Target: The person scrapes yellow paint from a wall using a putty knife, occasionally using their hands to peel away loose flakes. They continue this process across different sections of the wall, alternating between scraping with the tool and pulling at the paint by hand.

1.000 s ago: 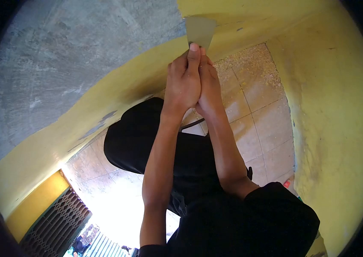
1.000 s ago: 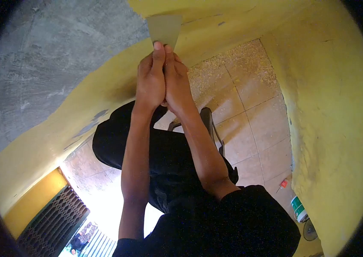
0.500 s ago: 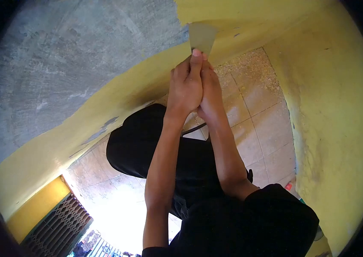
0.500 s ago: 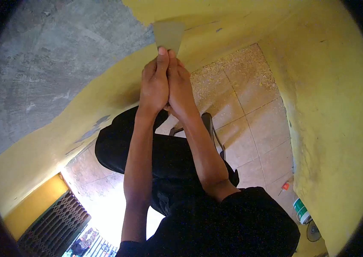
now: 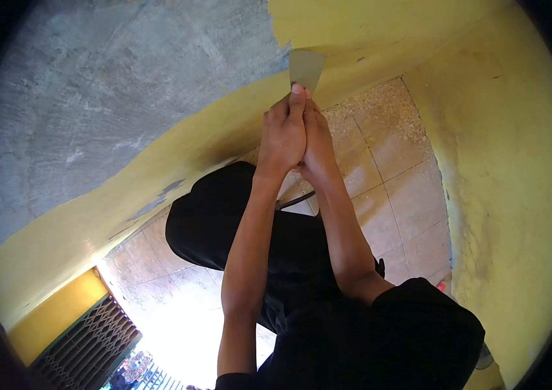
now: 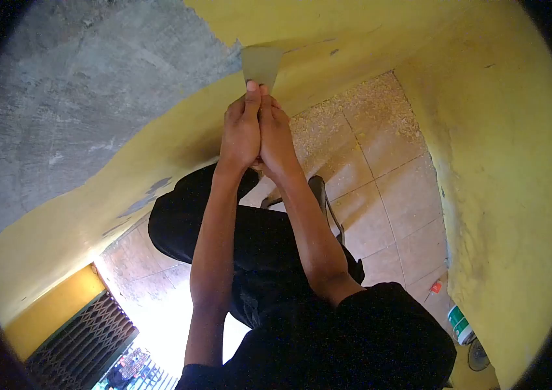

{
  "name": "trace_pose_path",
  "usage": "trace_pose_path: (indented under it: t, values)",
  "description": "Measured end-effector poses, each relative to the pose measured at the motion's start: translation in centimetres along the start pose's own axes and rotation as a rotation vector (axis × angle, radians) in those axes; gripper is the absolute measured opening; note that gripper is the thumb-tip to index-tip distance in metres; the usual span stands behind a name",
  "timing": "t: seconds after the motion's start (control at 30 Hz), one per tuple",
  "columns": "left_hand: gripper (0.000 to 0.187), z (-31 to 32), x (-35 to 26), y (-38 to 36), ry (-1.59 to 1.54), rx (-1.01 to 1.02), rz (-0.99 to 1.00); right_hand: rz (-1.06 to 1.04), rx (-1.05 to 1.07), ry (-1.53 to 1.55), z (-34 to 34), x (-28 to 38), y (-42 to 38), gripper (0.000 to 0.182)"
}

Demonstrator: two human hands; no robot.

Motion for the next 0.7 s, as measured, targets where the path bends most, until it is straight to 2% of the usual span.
trace_pose_path:
  t: [0.1, 0.17, 0.27, 0.33, 0.4, 0.47, 0.53, 0.6, 0.7]
  values:
    - [0.059, -0.5, -2.0, -0.6, 0.014, -0.026, 0.092, -0.093, 0.033, 0.023, -0.2, -0.1, -0.1, 0.044]
    - [0.059, 0.0, -0.6, -0.1, -0.004, -0.015, 0.048, -0.090, 0.025, 0.062, -0.4, -0.3, 0.6, 0.054]
    - [0.059, 0.1, -1.4, 0.3, 0.035, -0.022, 0.075, -0.149, -0.050, 0.043, 0.3, 0.2, 0.8, 0.054]
    - [0.059, -0.3, -1.5, 0.0, 0.093, -0.030, 0.076, -0.153, -0.005, 0.076, 0.5, 0.9, 0.2, 0.055]
    - [0.059, -0.5, -2.4, -0.4, -0.025, 0.004, 0.054, -0.143, 0.028, 0.103, 0.0, 0.2, -0.2, 0.056]
    - [0.059, 0.0, 1.1, 0.1, 0.018, -0.024, 0.059, -0.148, -0.018, -0.050, -0.6, -1.1, 1.1, 0.056]
    - [0.060, 0.0, 0.5, 1.1, 0.061, -0.056, 0.088, -0.172, -0.013, 0.006, 0.2, 0.2, 0.5, 0.056]
    - [0.060, -0.1, -1.1, 0.1, 0.032, -0.017, 0.135, -0.150, -0.022, 0.040, 0.2, 0.3, 0.1, 0.056]
    - [0.061, 0.1, 0.4, 0.2, 0.020, -0.020, 0.040, -0.039, 0.003, 0.083, -0.3, 0.0, -0.3, 0.055]
Point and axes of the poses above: each hand's wrist, its own y-axis towards the middle knuckle, its own z-axis out of the palm, x = y × z, the point moved 3 cm from there along y, towards the middle knuckle, and after that the axes turned 7 degrees about -x, right-handed, at the moved point
